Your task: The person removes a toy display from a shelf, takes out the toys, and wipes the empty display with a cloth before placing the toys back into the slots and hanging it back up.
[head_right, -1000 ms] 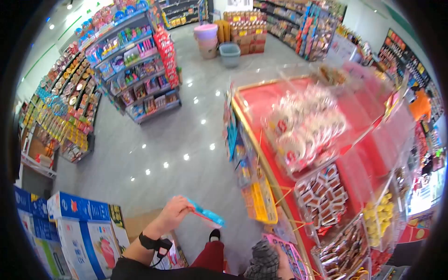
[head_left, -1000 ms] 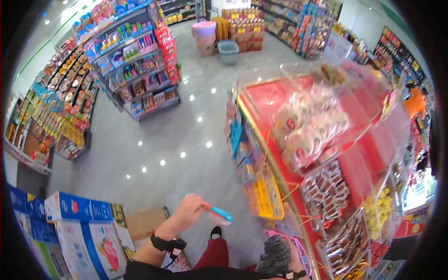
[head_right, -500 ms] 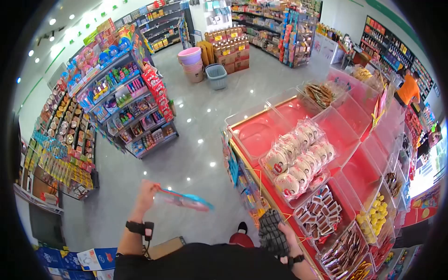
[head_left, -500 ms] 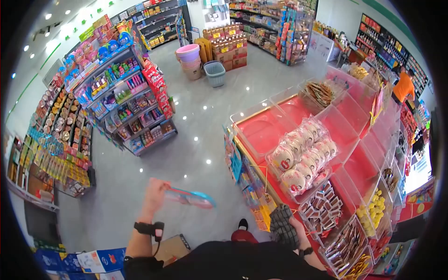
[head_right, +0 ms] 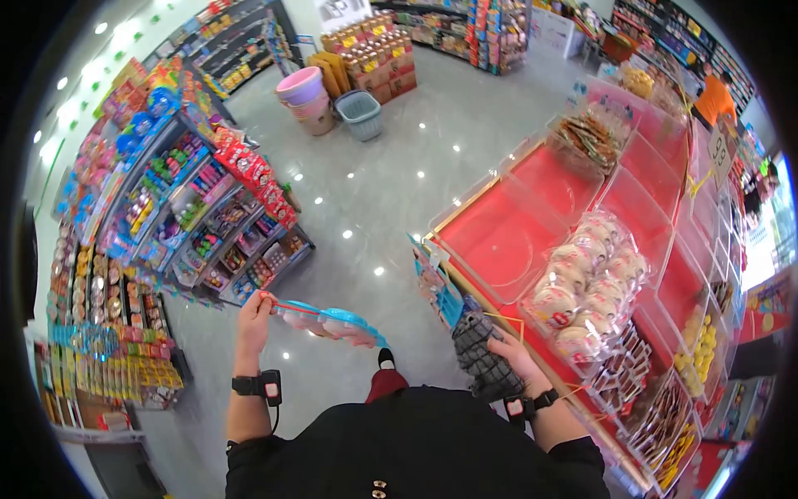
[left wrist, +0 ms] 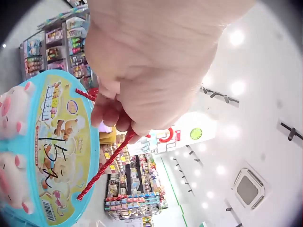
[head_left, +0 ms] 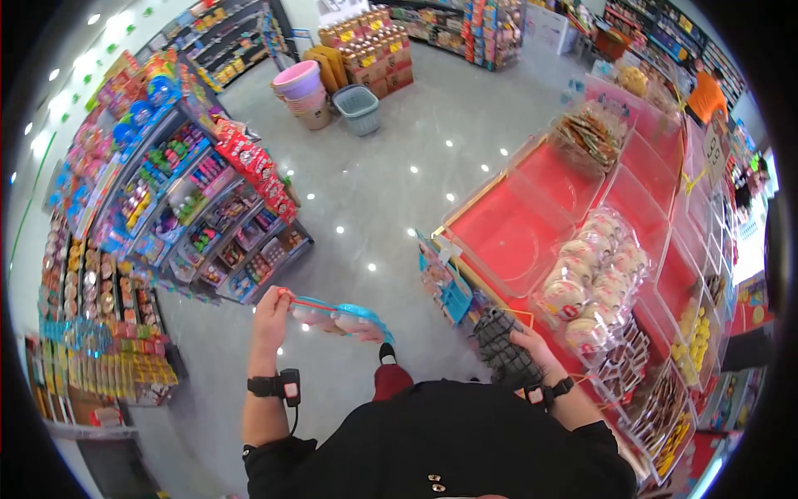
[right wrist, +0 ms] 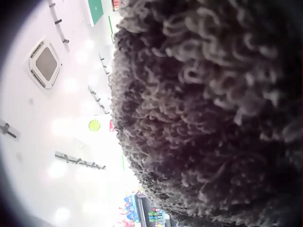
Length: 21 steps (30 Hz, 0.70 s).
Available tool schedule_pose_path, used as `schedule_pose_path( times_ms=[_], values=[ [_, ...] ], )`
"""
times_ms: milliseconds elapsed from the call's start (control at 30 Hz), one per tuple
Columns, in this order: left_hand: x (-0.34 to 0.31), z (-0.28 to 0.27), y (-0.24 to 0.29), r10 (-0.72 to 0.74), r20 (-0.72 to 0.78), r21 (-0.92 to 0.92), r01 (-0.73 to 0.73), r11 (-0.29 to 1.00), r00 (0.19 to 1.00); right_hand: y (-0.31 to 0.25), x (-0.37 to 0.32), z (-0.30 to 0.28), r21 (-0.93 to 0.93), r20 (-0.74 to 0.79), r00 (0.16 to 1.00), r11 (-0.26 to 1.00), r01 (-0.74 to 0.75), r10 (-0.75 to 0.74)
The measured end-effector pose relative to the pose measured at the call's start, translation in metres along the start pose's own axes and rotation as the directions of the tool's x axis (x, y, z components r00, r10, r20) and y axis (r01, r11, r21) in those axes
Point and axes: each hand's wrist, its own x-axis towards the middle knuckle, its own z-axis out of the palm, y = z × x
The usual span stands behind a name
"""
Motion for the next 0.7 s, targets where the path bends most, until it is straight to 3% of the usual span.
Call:
schedule_pose_path(
  times_ms=[67, 133, 200, 267, 367, 533, 600, 700],
  values=[
    [0.038, -0.003, -0.018, 0.029, 0.147, -0.059, -0.021, 0.998, 0.989, 0.011, 0.019, 0.020, 0.013, -0.110, 0.990, 0.996, 0.089, -0.087],
    [0.082, 0.000, -0.024, 0.057, 0.229, -0.089, -0.037, 0.995, 0.972, 0.021, 0.028, 0.031, 0.079, -0.179, 0.983, 0.995, 0.053, -0.038],
    [0.122, 0.003, -0.032, 0.167, 0.369, 0.038, -0.194, 0.980, 0.914, 0.028, 0.030, 0.050, 0.035, -0.242, 0.968, 0.997, 0.075, -0.064],
    [0.156, 0.012, -0.029, 0.192, 0.429, 0.017, -0.221, 0.975, 0.882, 0.039, 0.025, 0.061, 0.087, -0.339, 0.941, 0.995, 0.050, -0.018],
    [0.205, 0.031, -0.039, 0.286, 0.515, -0.023, -0.320, 0.947, 0.808, 0.060, 0.020, 0.060, 0.165, -0.480, 0.876, 0.977, 0.138, -0.042],
    [0.276, 0.069, -0.036, 0.290, 0.632, 0.008, -0.381, 0.925, 0.718, 0.080, 0.030, 0.062, 0.210, -0.561, 0.824, 0.950, 0.230, -0.076],
    [0.300, 0.088, -0.025, 0.282, 0.692, 0.036, -0.422, 0.906, 0.665, 0.084, 0.043, 0.049, 0.158, -0.622, 0.781, 0.968, 0.195, -0.056],
    [0.337, 0.113, -0.036, 0.361, 0.721, 0.037, -0.553, 0.832, 0.592, 0.082, 0.080, 0.029, 0.181, -0.562, 0.821, 0.953, 0.243, -0.103]
  ],
)
